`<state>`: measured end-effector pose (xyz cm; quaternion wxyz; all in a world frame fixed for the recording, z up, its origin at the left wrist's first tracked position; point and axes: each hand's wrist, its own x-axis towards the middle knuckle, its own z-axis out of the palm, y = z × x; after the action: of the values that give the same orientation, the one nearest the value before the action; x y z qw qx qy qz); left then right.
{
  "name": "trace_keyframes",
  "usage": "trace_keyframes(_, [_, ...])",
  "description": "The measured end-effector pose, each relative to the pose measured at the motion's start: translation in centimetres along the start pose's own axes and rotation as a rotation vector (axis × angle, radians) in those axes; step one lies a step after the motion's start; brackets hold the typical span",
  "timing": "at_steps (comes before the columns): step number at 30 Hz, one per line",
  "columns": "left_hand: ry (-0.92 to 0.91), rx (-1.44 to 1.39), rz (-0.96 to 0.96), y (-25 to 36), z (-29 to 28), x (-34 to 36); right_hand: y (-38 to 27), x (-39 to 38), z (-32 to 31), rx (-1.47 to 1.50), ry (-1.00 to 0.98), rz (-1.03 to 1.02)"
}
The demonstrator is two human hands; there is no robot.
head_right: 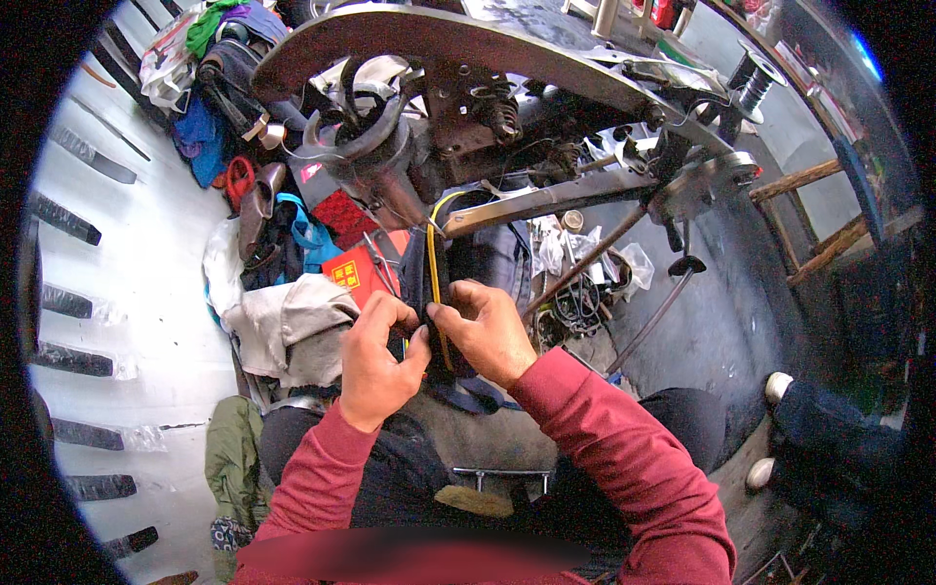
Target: The person sits on the floor and uses a manual sewing machine to stitch a yellow strip onto a blue bag. They repeatedly guide the bag under the needle and turn the handwheel to advance the stitching.
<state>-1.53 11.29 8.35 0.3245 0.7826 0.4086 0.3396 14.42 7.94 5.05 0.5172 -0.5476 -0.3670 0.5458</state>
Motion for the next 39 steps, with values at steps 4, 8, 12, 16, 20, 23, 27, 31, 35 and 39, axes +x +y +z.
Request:
trace_keyframes(4, [0.015,0.021,0.023,-0.1,0.1,0.0,0.3,0.1,-0.3,-0.231,0.055,-0.100])
trace_keyframes(8, [0.019,0.067,0.031,-0.2,0.2,-0.1,0.9,0.1,-0.3,-0.318,0.085,-0.154])
trace_keyframes(12, [0.050,0.161,0.108,-0.3,0.3,-0.2,1.1,0.1,0.1,-0.199,0.088,-0.116])
trace_keyframes(16, [0.072,0.165,0.131,-0.3,0.2,-0.2,0.3,0.0,-0.1,-0.148,0.006,-0.044])
trace_keyframes(20, [0.066,0.179,0.139,-0.3,0.0,-0.4,-0.9,0.0,-0.9,0.050,-0.100,0.047])
trace_keyframes(23, [0.059,0.185,0.143,-0.2,-0.1,-0.5,-1.1,0.1,-1.1,0.020,-0.112,0.072])
trace_keyframes(27, [0.053,0.185,0.146,-0.3,-0.1,-0.6,-0.6,0.3,-1.0,-0.037,-0.063,0.098])
trace_keyframes(31, [0.040,0.156,0.119,-0.3,-0.1,-0.7,0.0,0.6,-0.9,-0.002,-0.060,0.082])
trace_keyframes(35, [0.045,0.041,0.046,-0.5,-0.1,-0.7,0.4,0.6,-1.0,0.130,-0.078,0.181])
trace_keyframes(39, [0.078,-0.050,0.044,-0.7,-0.3,-0.7,0.5,0.5,-1.0,0.295,-0.120,0.270])
